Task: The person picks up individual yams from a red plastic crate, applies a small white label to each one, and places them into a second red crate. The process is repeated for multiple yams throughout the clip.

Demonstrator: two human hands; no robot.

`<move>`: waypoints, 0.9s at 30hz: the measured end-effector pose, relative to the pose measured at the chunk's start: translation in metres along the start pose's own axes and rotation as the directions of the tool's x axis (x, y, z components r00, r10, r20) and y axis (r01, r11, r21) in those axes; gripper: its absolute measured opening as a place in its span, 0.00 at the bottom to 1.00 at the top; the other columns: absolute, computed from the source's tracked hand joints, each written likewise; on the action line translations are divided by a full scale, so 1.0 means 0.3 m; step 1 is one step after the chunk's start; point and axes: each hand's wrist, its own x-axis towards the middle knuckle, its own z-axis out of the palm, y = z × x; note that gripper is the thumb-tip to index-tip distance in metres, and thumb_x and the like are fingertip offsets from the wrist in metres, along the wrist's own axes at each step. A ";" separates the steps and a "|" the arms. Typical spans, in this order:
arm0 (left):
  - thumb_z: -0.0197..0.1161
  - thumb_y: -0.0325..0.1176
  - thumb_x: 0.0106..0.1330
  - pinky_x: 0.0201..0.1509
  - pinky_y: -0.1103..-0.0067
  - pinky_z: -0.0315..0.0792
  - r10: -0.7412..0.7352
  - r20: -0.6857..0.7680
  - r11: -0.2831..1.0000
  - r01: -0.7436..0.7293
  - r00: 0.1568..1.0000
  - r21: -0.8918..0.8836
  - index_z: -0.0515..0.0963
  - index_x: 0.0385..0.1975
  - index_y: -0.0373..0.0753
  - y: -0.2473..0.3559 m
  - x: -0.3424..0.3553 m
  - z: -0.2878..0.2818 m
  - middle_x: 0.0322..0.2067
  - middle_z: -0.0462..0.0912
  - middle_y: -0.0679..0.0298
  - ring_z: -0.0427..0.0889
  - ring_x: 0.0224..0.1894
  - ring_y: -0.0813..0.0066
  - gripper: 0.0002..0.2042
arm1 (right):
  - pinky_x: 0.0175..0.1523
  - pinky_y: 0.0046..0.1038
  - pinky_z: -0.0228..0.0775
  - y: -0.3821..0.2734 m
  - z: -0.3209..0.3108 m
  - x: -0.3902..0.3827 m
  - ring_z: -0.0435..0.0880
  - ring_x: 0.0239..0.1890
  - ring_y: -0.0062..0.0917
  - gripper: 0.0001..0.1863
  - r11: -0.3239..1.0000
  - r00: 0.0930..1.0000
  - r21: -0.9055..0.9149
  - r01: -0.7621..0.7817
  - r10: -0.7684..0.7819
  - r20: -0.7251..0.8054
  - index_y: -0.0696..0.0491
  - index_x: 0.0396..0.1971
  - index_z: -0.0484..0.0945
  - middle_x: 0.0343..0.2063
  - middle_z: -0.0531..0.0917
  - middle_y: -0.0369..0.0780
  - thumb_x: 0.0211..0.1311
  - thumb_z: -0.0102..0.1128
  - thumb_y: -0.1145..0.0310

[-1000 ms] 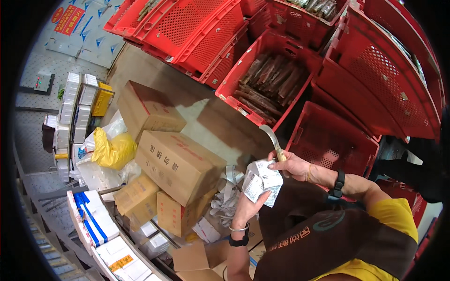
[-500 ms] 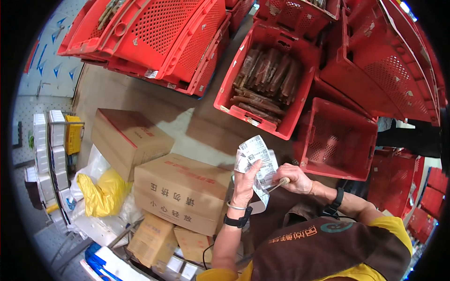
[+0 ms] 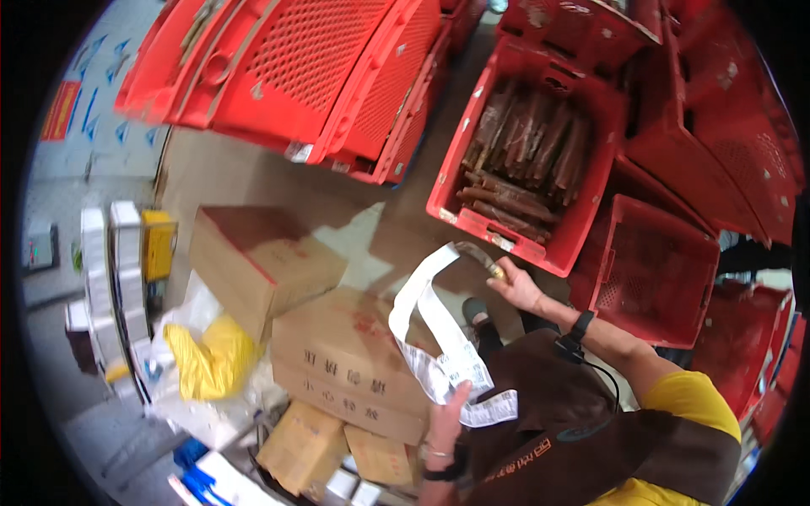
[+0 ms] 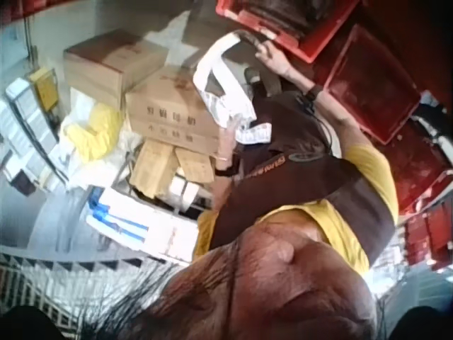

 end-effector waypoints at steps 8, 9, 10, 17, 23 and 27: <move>0.57 0.24 0.67 0.58 0.72 0.69 0.327 0.038 0.933 -0.329 0.944 0.149 0.66 0.61 0.32 0.005 0.117 -0.002 0.55 0.75 0.59 0.75 0.55 0.68 0.22 | 0.48 0.30 0.70 0.038 -0.211 -0.143 0.77 0.41 0.27 0.24 0.998 0.931 0.066 -0.014 0.037 -0.364 0.53 0.53 0.73 0.34 0.79 0.41 0.65 0.60 0.53; 0.57 0.24 0.67 0.59 0.72 0.69 0.328 0.062 0.932 -0.333 0.943 0.141 0.66 0.61 0.32 0.028 0.143 0.020 0.55 0.75 0.59 0.75 0.55 0.68 0.22 | 0.49 0.30 0.70 0.017 -0.299 -0.182 0.77 0.41 0.26 0.23 0.997 0.883 0.068 0.028 0.007 -0.469 0.53 0.53 0.72 0.35 0.78 0.41 0.66 0.60 0.54; 0.57 0.24 0.67 0.59 0.72 0.69 0.322 0.076 0.932 -0.330 0.944 0.147 0.66 0.61 0.32 0.062 0.155 0.039 0.55 0.75 0.59 0.75 0.55 0.68 0.22 | 0.49 0.30 0.70 -0.036 -0.361 -0.248 0.76 0.41 0.25 0.23 0.995 0.833 0.075 0.062 -0.010 -0.554 0.54 0.53 0.72 0.35 0.78 0.41 0.66 0.59 0.54; 0.56 0.23 0.67 0.59 0.71 0.69 0.422 0.133 0.901 -0.432 0.897 0.050 0.67 0.61 0.32 0.376 0.156 0.151 0.55 0.75 0.58 0.75 0.55 0.66 0.22 | 0.48 0.20 0.65 -0.710 -0.982 -0.817 0.71 0.40 0.15 0.11 0.791 0.239 -0.310 0.527 -0.488 -0.839 0.55 0.42 0.75 0.34 0.73 0.32 0.60 0.62 0.75; 0.55 0.23 0.67 0.59 0.69 0.69 0.489 0.110 0.872 -0.479 0.865 -0.102 0.67 0.61 0.32 0.616 0.106 0.335 0.55 0.75 0.57 0.75 0.56 0.65 0.22 | 0.48 0.38 0.72 -0.874 -1.579 -1.064 0.81 0.42 0.45 0.15 0.811 -0.049 -0.568 -0.140 -0.578 -0.814 0.56 0.46 0.75 0.39 0.80 0.50 0.65 0.57 0.64; 0.54 0.23 0.67 0.59 0.69 0.70 0.522 0.015 0.840 -0.511 0.853 -0.181 0.67 0.61 0.32 0.695 0.084 0.397 0.56 0.76 0.57 0.75 0.56 0.64 0.22 | 0.45 0.38 0.73 -1.016 -1.628 -1.028 0.80 0.40 0.46 0.11 0.788 0.094 -0.614 -0.046 -0.609 -0.788 0.56 0.42 0.73 0.36 0.80 0.50 0.68 0.53 0.64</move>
